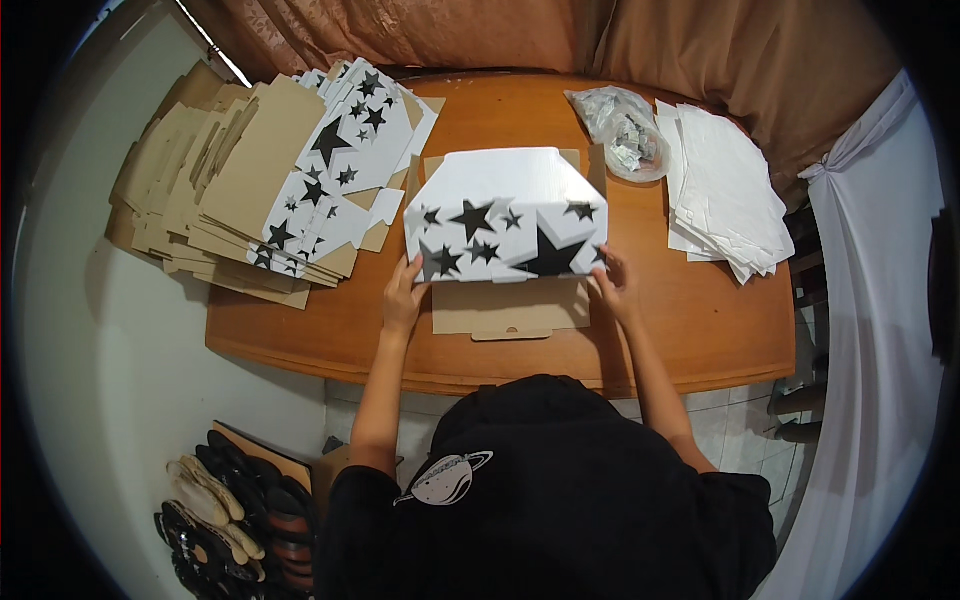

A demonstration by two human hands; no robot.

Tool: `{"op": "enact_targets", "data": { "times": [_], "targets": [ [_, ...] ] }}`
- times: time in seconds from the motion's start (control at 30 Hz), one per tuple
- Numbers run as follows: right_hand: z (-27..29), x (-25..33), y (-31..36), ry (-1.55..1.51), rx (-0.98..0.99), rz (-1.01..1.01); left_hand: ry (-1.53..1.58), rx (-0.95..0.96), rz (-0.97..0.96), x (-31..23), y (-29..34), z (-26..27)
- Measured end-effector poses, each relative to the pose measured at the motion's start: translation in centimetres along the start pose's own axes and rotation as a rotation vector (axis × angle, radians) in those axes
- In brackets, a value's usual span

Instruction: Assemble flat cardboard into shoe boxes and place protective tissue paper inside.

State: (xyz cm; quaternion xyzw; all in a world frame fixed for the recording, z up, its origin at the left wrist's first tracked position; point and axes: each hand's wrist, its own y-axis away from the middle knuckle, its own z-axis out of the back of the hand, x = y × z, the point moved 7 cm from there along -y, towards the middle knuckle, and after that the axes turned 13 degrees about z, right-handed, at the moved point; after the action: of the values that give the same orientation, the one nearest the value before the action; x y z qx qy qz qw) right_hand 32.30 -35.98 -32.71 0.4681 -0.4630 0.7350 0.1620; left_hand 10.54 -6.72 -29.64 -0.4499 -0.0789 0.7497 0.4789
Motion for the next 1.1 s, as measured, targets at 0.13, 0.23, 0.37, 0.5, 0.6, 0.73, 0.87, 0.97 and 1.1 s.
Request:
{"op": "enact_targets", "data": {
  "times": [0.13, 0.23, 0.37, 0.5, 0.6, 0.73, 0.87, 0.97, 1.1],
  "targets": [
    [-0.7, 1.7, 2.4, 0.041, -0.056, 0.091, -0.068, -0.086, 0.003, 0.5, 4.4, -0.1],
    [-0.8, 0.9, 3.8, 0.143, 0.045, -0.085, -0.169, -0.060, -0.030, 0.5, 6.1, -1.1],
    [-0.6, -0.5, 3.5, 0.414, 0.184, -0.117, -0.051, -0.080, 0.243, 0.5, 6.0, -1.5],
    [-0.5, -2.2, 3.9, 0.578, 0.287, -0.148, 0.015, -0.080, 0.361, -0.3, 4.3, -1.0],
    [-0.6, -1.0, 3.3, 0.615, 0.280, -0.059, 0.006, 0.080, 0.464, -0.7, 3.3, -1.0],
    [-0.5, 1.1, 2.4, 0.538, 0.337, -0.189, -0.074, 0.285, 0.705, 0.5, 2.8, -0.5],
    [0.7, 0.7, 2.3, 0.504, 0.445, -0.344, -0.161, 0.480, 0.917, 1.0, 3.1, -0.6],
    [0.6, 1.3, 2.7, 0.496, 0.568, -0.650, -0.064, 0.539, 0.978, 0.7, 3.8, -0.5],
    [0.0, 2.7, 2.6, 0.001, 0.389, -0.572, 0.526, 0.603, 0.820, 1.0, 5.6, -1.1]
  ]
}}
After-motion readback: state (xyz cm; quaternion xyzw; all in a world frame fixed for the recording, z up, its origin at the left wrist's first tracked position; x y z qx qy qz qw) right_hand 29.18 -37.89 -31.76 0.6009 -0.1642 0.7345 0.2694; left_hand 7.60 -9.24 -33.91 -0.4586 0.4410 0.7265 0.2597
